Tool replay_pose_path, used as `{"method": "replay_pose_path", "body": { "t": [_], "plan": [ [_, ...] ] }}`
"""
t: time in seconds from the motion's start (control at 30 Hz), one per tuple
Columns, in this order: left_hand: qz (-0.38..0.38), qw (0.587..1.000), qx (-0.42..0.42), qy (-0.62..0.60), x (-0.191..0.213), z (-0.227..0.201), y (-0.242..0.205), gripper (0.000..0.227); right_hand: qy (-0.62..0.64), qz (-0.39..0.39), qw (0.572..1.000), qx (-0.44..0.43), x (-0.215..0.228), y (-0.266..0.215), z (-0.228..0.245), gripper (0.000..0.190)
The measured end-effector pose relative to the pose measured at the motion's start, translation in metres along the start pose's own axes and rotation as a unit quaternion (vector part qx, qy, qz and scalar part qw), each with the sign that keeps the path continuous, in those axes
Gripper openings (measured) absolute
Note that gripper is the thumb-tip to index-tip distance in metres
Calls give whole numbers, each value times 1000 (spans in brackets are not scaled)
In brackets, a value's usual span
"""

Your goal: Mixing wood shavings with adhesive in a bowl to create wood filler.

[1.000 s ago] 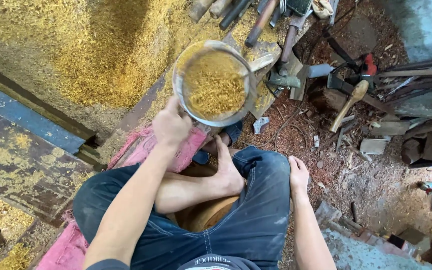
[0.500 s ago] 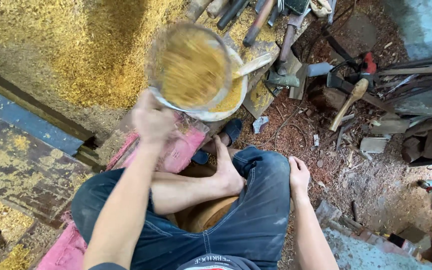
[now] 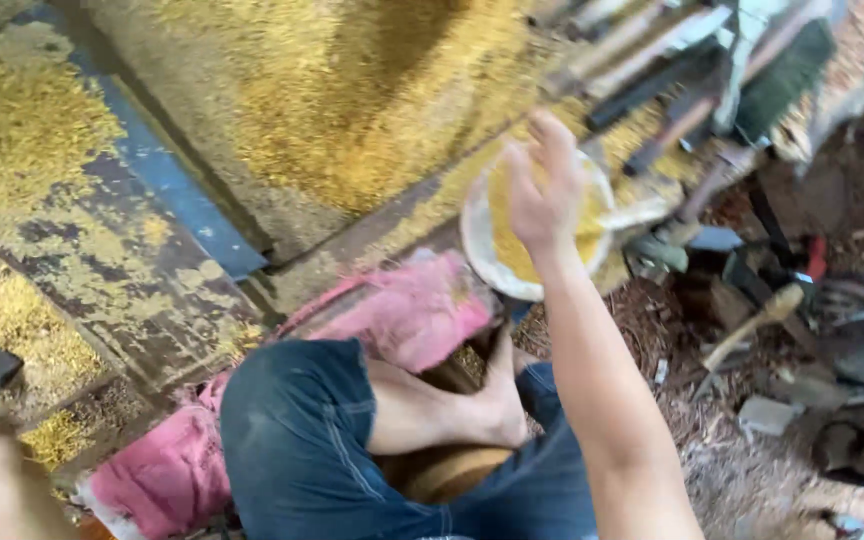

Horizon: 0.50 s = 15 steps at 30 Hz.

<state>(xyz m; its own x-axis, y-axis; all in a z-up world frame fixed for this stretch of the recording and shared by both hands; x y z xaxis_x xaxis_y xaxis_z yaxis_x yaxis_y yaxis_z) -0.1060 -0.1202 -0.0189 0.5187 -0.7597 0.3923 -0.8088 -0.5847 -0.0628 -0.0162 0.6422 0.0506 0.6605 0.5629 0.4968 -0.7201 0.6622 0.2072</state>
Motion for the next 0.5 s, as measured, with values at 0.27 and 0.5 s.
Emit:
{"method": "replay_pose_path", "body": {
  "t": [0.27, 0.5],
  "plan": [
    [-46, 993, 69, 82, -12, 39, -124, 19, -223, 388, 883, -139, -274, 48, -60, 105],
    [-57, 982, 155, 94, -27, 27, -125, 28, -410, 534, 738, -48, -303, -24, -71, 118]
  ]
}}
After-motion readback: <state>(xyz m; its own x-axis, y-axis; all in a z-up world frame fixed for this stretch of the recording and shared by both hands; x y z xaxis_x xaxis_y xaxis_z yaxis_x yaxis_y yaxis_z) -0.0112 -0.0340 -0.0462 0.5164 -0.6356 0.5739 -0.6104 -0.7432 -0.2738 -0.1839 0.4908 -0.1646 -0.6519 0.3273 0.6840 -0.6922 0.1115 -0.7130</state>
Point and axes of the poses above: each hand's wrist, its own y-axis towards the middle knuckle, its own x-axis out of the back of the hand, z = x × y, the point moved 5 cm from there along y, towards the middle knuckle, and after that the axes turned 5 degrees about -z, right-handed, at the moved point
